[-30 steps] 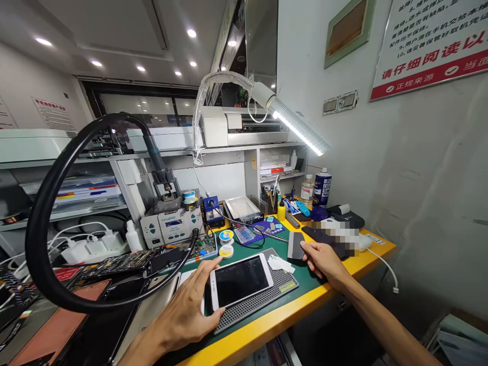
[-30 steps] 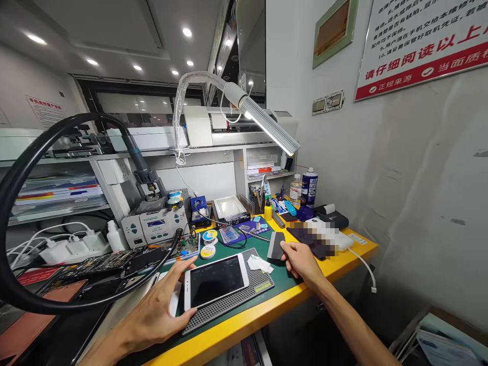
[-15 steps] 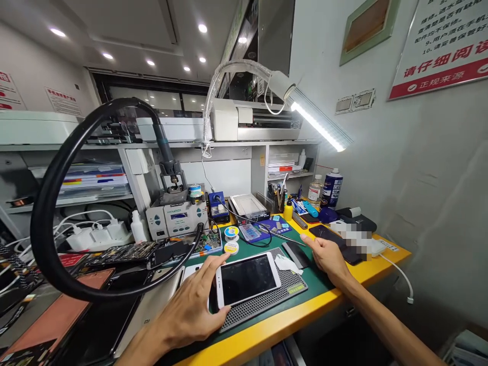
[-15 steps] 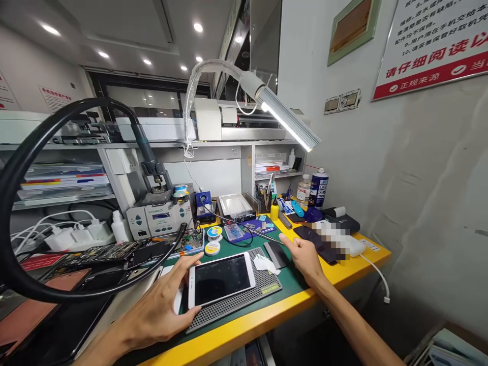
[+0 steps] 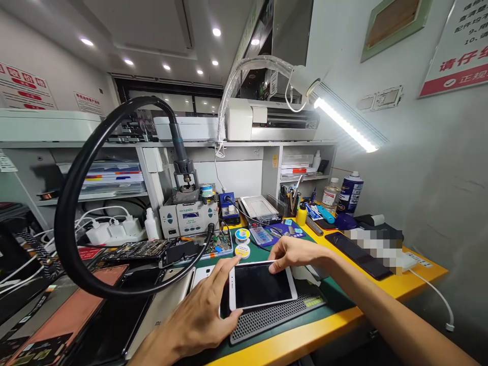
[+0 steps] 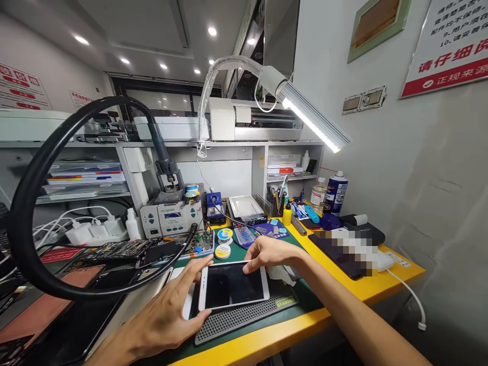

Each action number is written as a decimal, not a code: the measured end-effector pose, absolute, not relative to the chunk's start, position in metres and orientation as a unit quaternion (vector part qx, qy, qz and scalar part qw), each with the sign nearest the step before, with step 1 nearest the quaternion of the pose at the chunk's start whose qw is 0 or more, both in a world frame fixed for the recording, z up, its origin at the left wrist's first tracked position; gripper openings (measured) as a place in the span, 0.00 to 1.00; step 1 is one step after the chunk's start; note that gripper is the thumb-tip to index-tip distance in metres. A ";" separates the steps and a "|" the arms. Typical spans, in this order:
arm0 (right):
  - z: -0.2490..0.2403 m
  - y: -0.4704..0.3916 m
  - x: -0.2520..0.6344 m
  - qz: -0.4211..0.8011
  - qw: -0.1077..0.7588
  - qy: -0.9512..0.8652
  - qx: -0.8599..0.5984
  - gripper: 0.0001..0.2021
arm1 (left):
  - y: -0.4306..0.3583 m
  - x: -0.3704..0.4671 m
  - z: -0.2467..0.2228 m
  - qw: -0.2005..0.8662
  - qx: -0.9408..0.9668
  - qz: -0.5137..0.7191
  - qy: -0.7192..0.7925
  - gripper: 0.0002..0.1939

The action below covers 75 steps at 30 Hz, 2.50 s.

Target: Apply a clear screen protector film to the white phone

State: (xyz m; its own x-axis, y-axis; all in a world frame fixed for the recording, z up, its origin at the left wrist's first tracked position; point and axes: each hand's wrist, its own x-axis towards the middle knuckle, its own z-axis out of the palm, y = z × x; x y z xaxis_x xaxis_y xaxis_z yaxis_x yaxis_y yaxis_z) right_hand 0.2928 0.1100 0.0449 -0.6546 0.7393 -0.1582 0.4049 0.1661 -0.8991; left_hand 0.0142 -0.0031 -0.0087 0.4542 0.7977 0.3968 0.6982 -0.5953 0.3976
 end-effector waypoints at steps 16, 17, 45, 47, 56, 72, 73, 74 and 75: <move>0.014 0.090 0.205 0.764 0.249 -0.537 -0.257 0.13 | 0.015 0.020 0.014 0.583 0.377 0.578 0.428 0.23; 0.016 0.089 0.207 0.773 0.236 -0.538 -0.239 0.11 | 0.016 0.018 0.012 0.581 0.372 0.580 0.434 0.23; 0.012 0.073 0.218 0.764 0.241 -0.571 -0.177 0.17 | 0.014 0.014 0.014 0.582 0.400 0.560 0.433 0.20; 0.010 0.072 0.217 0.766 0.246 -0.566 -0.181 0.18 | 0.013 0.016 0.015 0.580 0.404 0.566 0.425 0.20; 0.006 0.070 0.209 0.787 0.247 -0.540 -0.170 0.18 | 0.010 0.026 0.020 0.643 0.296 0.613 0.350 0.24; -0.001 0.048 0.166 0.046 0.398 -0.890 -0.217 0.16 | 0.014 0.023 0.022 0.617 0.260 0.683 0.291 0.16; -0.001 0.050 0.165 0.046 0.394 -0.891 -0.223 0.15 | 0.014 0.023 0.021 0.612 0.262 0.686 0.292 0.17; -0.002 0.051 0.164 0.046 0.390 -0.892 -0.225 0.14 | 0.014 0.022 0.021 0.609 0.264 0.688 0.293 0.17; -0.003 0.052 0.164 0.047 0.388 -0.893 -0.223 0.14 | 0.014 0.022 0.019 0.607 0.265 0.689 0.294 0.18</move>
State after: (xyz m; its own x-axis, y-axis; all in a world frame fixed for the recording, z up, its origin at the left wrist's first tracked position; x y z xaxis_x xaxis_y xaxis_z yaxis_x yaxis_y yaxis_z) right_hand 0.1638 0.0523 -0.0026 -0.5986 0.4346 0.6729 0.3623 0.8961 -0.2565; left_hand 0.0216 0.0142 0.0194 -0.1227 0.9924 0.0089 -0.6804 -0.0906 0.7272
